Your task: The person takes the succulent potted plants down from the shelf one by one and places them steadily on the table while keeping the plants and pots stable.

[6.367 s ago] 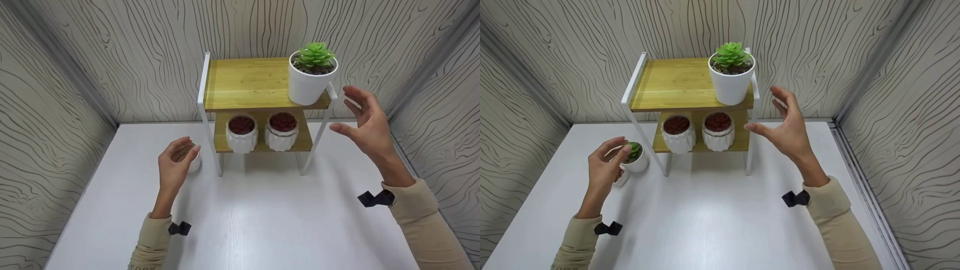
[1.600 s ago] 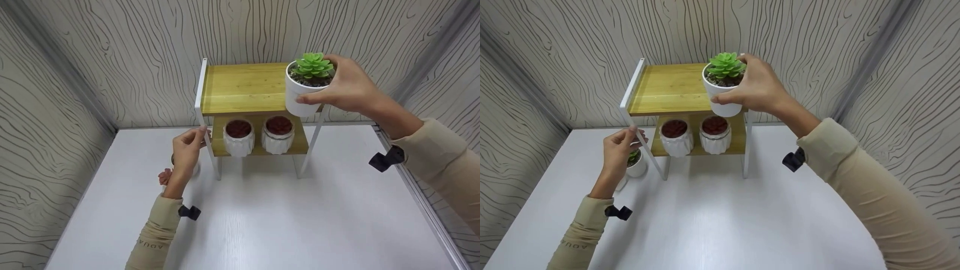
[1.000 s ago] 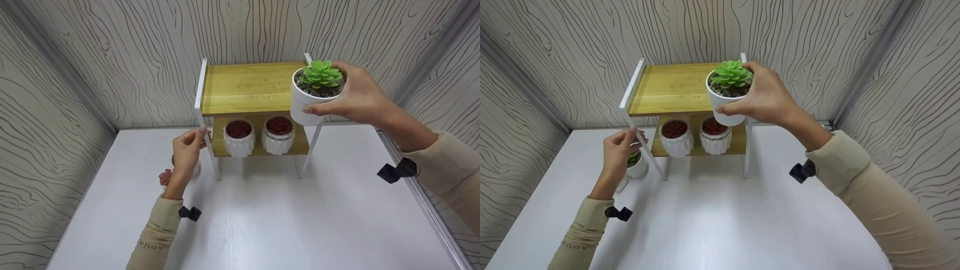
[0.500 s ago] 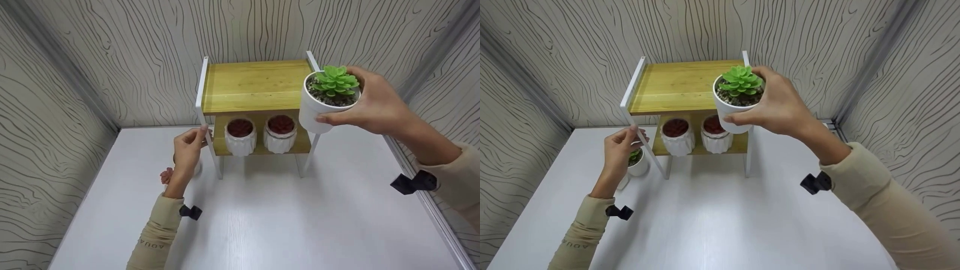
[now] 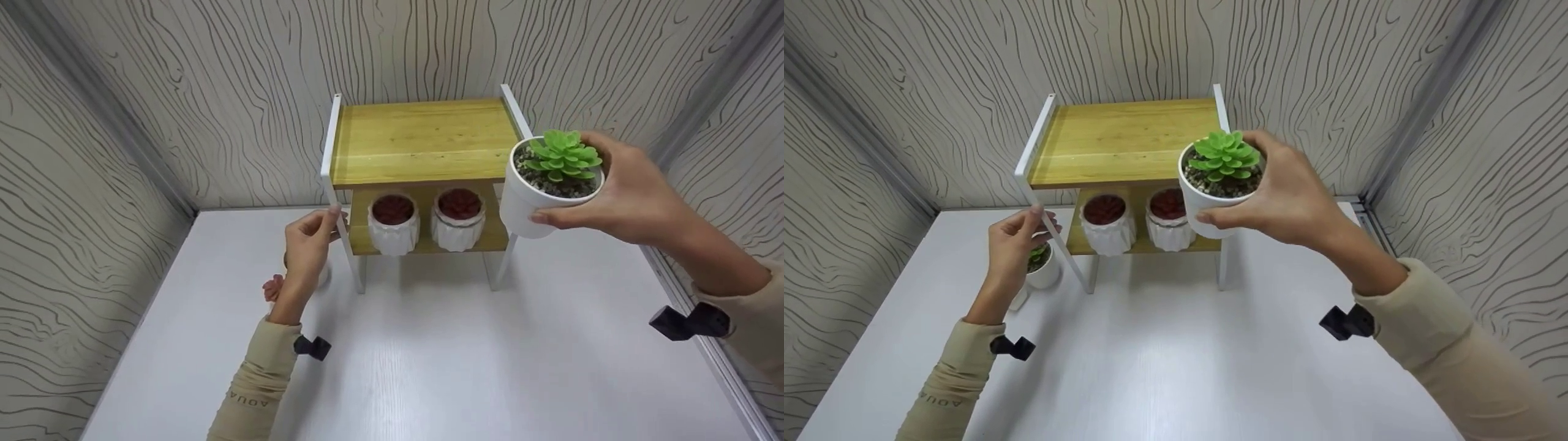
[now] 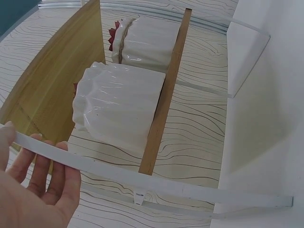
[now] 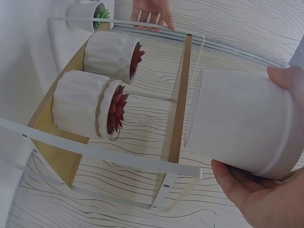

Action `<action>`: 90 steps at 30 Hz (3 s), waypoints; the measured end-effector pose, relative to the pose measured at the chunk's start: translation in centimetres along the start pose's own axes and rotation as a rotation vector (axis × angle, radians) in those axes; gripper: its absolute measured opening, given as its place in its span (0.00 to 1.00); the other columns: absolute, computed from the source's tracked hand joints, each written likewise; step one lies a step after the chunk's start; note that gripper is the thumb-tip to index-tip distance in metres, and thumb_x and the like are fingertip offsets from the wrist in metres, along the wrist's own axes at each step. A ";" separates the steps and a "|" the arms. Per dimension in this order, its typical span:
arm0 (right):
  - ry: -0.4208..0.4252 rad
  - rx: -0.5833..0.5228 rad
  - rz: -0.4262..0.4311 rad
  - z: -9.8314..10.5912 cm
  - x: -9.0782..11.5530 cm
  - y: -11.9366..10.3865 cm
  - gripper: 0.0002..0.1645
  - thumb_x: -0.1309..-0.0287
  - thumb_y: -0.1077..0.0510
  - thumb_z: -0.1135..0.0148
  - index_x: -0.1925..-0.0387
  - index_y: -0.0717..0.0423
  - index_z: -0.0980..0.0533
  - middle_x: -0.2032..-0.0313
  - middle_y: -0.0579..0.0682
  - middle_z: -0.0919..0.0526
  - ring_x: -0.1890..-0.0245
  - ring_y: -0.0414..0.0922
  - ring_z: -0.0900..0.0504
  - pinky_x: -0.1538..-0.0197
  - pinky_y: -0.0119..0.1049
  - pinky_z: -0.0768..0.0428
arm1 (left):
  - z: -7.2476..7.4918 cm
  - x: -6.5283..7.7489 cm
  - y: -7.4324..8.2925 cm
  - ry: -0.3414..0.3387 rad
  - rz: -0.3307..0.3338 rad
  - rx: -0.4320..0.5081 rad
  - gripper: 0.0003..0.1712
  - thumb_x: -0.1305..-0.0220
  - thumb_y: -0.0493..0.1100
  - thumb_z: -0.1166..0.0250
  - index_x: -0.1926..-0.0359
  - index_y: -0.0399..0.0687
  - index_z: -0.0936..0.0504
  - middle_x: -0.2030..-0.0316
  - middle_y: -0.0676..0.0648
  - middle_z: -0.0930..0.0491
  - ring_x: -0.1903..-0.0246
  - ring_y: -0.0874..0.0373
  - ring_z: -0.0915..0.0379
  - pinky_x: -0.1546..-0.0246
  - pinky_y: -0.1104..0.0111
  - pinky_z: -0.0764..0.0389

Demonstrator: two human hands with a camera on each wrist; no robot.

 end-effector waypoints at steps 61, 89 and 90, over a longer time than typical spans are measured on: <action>0.177 -0.049 -0.086 -2.6 2.6 11.2 0.58 0.55 0.56 0.13 0.26 0.66 0.35 0.37 0.67 0.25 0.50 0.27 0.34 0.54 0.06 0.35 | -0.2 -0.2 0.0 -0.006 -0.027 0.004 0.19 0.25 0.51 0.34 0.57 0.38 0.10 0.59 0.44 0.10 0.56 0.54 0.13 0.50 0.66 0.11; 0.112 -0.054 -0.219 -7.3 -0.2 16.8 0.68 0.52 0.48 0.15 0.22 0.72 0.45 0.30 0.77 0.35 0.32 0.71 0.33 0.34 0.73 0.30 | -0.1 -0.1 -0.3 0.002 -0.015 0.007 0.18 0.24 0.49 0.34 0.56 0.38 0.10 0.55 0.37 0.11 0.50 0.40 0.14 0.46 0.61 0.11; 0.109 -0.055 -0.224 -7.5 -0.3 17.0 0.68 0.52 0.48 0.15 0.22 0.72 0.46 0.30 0.77 0.35 0.32 0.71 0.33 0.34 0.73 0.30 | -0.1 -0.1 -0.4 0.004 -0.014 0.009 0.18 0.24 0.49 0.34 0.57 0.38 0.10 0.55 0.37 0.11 0.51 0.40 0.14 0.46 0.61 0.11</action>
Point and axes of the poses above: each hand's wrist, its own x-axis away from the middle knuckle, its own z-axis out of the back of the hand, y = z × x, the point moved 4 cm from there along -x, towards the middle knuckle
